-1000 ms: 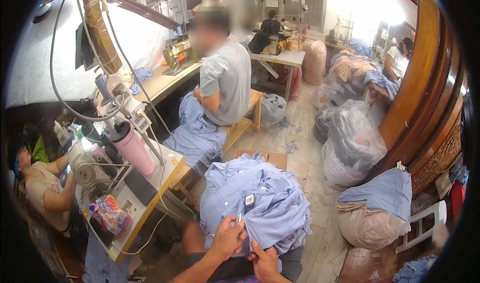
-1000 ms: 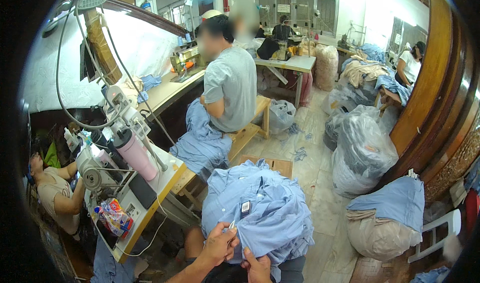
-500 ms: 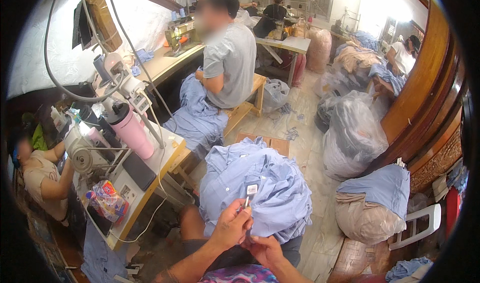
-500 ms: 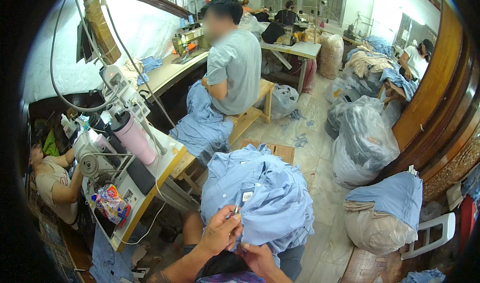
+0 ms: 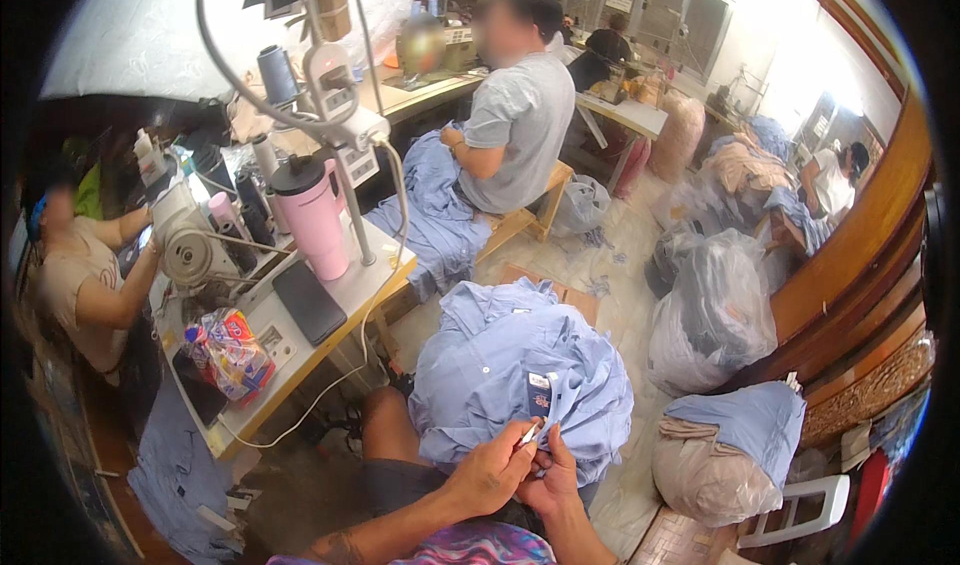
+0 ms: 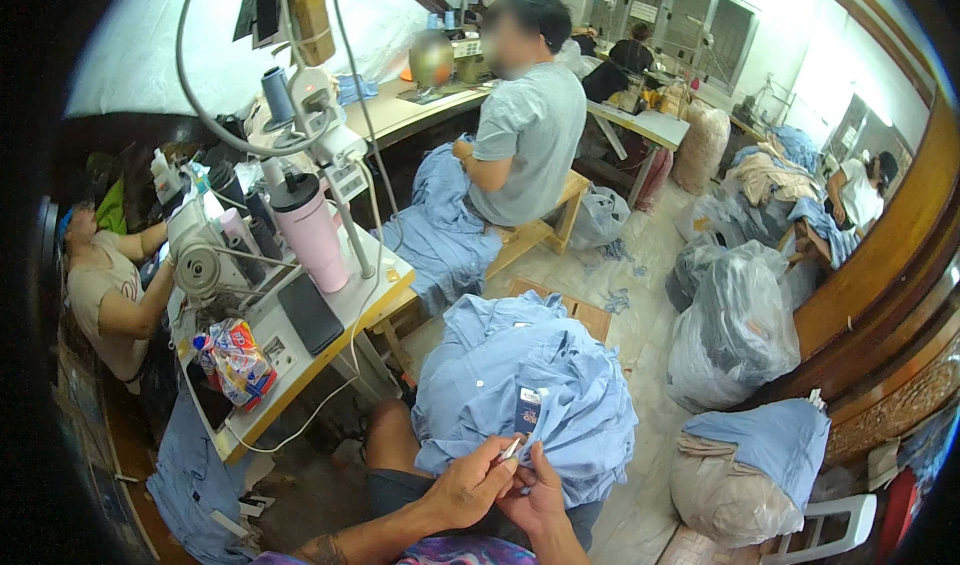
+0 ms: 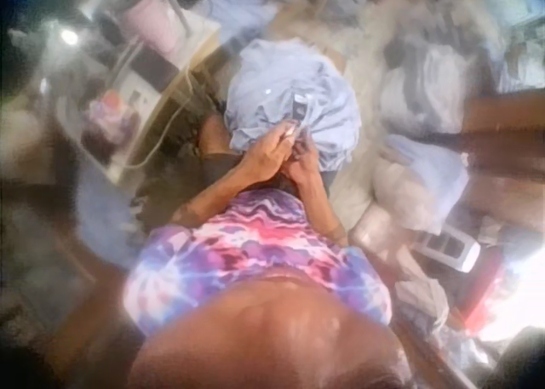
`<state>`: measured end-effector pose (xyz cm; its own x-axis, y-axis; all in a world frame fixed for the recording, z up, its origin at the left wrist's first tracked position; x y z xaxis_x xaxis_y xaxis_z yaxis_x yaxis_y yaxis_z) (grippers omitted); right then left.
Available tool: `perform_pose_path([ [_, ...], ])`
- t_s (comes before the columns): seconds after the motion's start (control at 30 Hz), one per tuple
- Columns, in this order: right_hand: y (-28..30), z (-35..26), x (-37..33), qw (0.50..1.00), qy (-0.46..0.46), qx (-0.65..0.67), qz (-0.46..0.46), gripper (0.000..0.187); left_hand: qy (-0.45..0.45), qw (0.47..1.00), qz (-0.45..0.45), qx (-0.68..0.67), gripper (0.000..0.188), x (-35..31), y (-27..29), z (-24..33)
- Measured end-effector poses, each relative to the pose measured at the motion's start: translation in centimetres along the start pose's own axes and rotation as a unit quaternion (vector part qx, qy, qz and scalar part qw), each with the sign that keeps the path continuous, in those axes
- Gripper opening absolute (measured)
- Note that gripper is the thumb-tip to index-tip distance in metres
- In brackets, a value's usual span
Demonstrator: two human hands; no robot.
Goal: The person uses small shears to cut through a plastic fastener attaching a paper tag to a light blue shirt, pulls the tag and fastener away from the garment, and repeats the process on multiple shirts within a stack.
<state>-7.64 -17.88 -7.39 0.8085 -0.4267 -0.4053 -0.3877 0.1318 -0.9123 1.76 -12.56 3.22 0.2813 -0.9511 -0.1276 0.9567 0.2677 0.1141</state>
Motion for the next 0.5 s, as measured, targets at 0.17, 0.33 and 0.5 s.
perform_pose_path([
  [0.17,-3.2,-0.5,-0.1,0.991,0.105,-0.071,0.043,0.026,-0.034,0.999,0.003,0.001,0.035,0.3,0.5,0.8],
  [0.33,-2.0,-0.4,0.5,0.988,0.095,-0.113,0.041,0.039,-0.068,0.997,0.016,0.038,0.035,0.8,1.2,0.5],
  [0.5,-0.7,-0.7,0.7,0.979,0.117,-0.156,0.055,0.037,-0.049,0.997,0.008,0.066,0.035,0.4,1.1,-1.4],
])
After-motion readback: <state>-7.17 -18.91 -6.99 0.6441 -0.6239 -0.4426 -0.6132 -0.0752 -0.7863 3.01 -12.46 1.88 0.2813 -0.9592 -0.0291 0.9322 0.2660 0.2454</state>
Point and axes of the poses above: each hand's wrist, its own x-axis towards the middle knuckle, its own y-axis out of the back of the hand, z = x × y, the point moved 8 cm from there along x, towards the middle knuckle, and after that the axes turned 1 degree about x, right-handed, at the moved point
